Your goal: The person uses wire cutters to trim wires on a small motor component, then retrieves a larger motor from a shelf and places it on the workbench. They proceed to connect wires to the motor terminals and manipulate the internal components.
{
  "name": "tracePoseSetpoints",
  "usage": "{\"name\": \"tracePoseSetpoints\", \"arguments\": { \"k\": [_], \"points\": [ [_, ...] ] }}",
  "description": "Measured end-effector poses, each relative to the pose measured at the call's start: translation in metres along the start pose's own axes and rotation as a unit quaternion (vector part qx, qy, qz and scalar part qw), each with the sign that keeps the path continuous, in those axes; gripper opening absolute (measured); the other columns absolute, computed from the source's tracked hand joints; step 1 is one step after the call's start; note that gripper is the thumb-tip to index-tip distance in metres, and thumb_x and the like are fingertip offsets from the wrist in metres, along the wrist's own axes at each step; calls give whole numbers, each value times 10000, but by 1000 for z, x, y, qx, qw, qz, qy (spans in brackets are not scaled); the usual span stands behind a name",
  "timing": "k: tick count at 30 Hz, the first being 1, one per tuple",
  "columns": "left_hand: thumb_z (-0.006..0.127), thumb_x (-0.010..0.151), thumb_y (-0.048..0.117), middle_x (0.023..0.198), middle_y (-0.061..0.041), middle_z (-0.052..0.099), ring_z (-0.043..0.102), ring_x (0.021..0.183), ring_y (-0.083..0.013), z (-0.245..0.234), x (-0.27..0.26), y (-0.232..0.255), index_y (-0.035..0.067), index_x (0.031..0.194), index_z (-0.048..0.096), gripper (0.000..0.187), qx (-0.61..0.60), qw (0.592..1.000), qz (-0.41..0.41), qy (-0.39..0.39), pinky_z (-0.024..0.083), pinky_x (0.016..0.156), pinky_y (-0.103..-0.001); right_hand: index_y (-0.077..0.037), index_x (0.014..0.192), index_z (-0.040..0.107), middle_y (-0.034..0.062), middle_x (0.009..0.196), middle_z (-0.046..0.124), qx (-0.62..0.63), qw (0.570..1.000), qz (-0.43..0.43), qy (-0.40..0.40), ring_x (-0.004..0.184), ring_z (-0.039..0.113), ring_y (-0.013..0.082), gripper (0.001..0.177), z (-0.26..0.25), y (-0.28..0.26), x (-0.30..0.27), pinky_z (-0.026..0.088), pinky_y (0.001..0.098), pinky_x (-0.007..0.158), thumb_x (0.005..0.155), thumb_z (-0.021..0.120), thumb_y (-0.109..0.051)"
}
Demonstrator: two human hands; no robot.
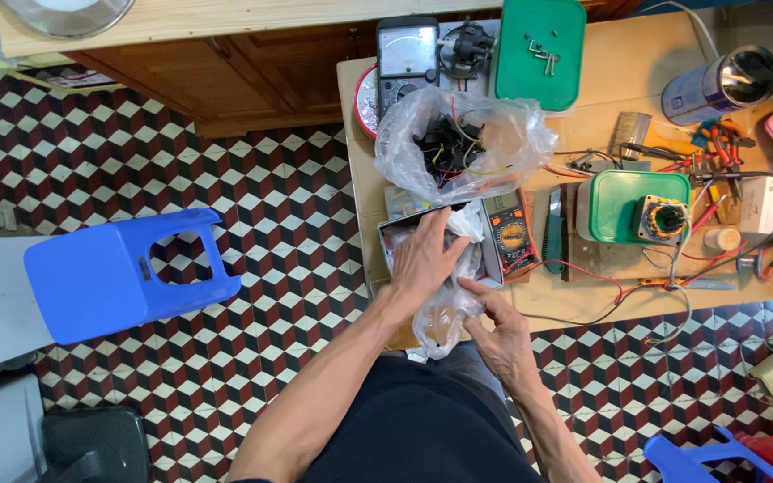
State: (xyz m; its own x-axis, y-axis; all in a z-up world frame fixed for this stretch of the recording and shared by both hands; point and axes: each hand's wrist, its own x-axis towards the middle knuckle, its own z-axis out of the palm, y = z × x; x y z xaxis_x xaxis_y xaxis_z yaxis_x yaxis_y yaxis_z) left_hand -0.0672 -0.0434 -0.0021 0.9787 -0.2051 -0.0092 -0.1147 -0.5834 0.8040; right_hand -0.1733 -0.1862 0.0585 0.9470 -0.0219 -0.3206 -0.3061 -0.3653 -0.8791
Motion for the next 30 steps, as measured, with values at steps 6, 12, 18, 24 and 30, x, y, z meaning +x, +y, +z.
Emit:
{"name": "tracePoseSetpoints", "arguments": {
  "k": [6,12,18,24,30],
  "points": [
    [711,924,286,1041,-98,743,748,831,-286,6,11,1,110,1099,684,250,-36,998,-54,-3,570,696,-424,-2,986,634,119,1301,721,60,998,-25,-10,1192,662,216,139,8,11,5,497,357,1047,856,591,-26],
    [570,967,137,1073,-130,691,742,790,-214,-58,-33,-17,70,1289,599,330,-98,974,-199,49,583,694,-329,-3,1157,569,273,906,669,-55,985,156,57,834,644,406,301,27,10,30,500,469,728,1021,563,-272],
    [531,972,45,1244,-124,629,702,997,-188,-54,-46,-25,83,1276,716,358,-102,983,-129,77,596,797,-300,103,1236,536,235,780,718,-417,909,-2,-9,719,710,374,779,45,38,59,547,466,680,807,760,-507],
    [580,974,125,1292,-91,569,687,930,-168,-48,-47,-30,48,1268,692,324,-242,942,-227,52,587,797,-296,-76,958,724,167,880,738,-539,830,32,-142,788,725,333,214,44,79,92,581,470,720,892,706,-279],
    [521,1044,235,1299,-98,559,693,1042,-169,-35,-51,-45,-36,1289,651,389,-421,871,-231,98,573,919,-285,44,1127,609,187,945,707,-167,986,-7,-15,829,705,287,373,17,33,78,571,413,734,927,703,-256]
  ]
}}
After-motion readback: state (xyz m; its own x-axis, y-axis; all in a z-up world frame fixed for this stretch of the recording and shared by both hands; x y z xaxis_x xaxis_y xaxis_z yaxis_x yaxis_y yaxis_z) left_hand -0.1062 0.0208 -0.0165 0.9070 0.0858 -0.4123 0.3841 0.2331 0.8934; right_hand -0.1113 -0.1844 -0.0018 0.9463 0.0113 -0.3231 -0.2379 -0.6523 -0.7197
